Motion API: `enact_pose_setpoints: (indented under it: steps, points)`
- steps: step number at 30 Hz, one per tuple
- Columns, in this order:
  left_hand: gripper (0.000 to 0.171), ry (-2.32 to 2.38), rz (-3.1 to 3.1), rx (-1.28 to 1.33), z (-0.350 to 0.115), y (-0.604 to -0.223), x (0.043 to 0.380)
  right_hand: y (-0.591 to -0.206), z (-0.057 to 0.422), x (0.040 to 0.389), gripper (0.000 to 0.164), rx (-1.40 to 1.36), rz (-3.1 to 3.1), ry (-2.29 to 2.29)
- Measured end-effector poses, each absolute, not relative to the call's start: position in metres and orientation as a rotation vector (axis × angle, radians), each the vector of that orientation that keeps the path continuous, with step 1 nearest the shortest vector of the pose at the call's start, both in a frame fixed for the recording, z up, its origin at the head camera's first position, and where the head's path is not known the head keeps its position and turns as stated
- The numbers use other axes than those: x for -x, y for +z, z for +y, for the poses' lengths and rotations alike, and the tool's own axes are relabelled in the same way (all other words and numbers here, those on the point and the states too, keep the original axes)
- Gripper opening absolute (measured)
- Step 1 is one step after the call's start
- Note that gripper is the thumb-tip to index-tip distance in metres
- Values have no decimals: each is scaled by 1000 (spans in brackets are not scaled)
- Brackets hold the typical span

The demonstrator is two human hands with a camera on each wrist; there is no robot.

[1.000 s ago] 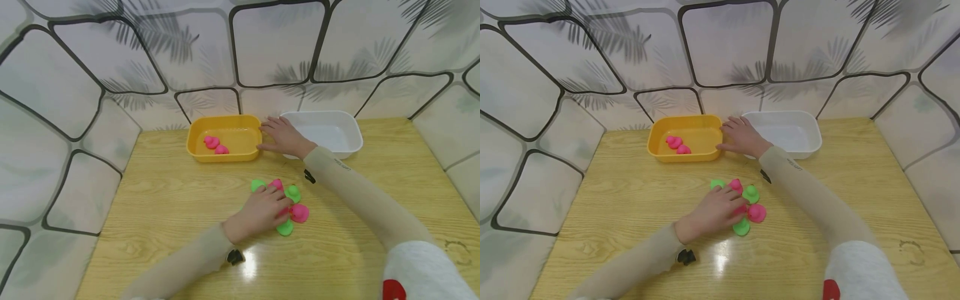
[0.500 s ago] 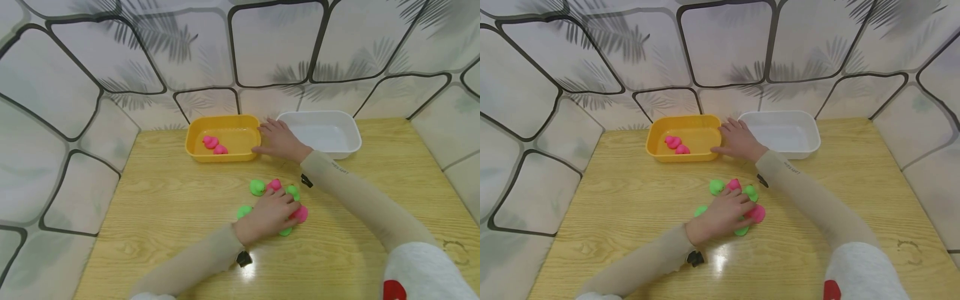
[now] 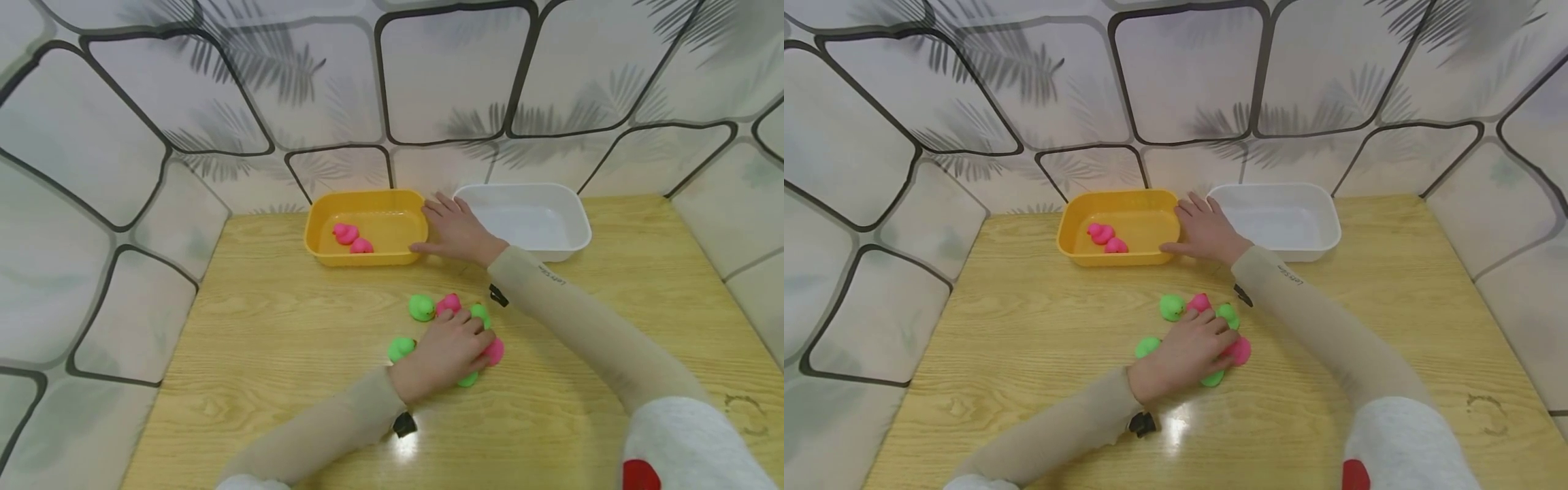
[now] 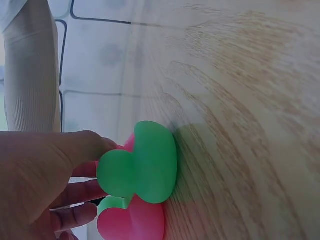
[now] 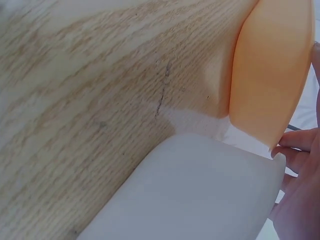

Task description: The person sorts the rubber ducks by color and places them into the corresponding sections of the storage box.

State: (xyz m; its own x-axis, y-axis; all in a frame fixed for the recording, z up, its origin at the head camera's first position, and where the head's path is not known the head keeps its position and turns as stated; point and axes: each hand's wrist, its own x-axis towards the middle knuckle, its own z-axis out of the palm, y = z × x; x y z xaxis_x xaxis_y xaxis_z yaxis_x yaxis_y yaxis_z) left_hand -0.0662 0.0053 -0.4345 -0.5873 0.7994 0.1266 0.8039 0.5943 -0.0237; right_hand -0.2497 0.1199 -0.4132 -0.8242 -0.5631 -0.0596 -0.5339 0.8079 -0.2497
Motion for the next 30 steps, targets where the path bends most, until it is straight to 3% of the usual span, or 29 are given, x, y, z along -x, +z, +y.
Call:
enact_pose_setpoints:
  steps: [10, 18, 30]
  points:
    - [24, -181, -2709, 1347, 2, -426, 67, -414, 121, 248, 96, 848, 2863, -353]
    - [31, -269, -2711, 1327, -9, -407, 72, -416, 124, 248, 95, 841, 2850, -361]
    - [29, -340, -2711, 1200, -42, -382, 102, -419, 125, 250, 96, 854, 2860, -361]
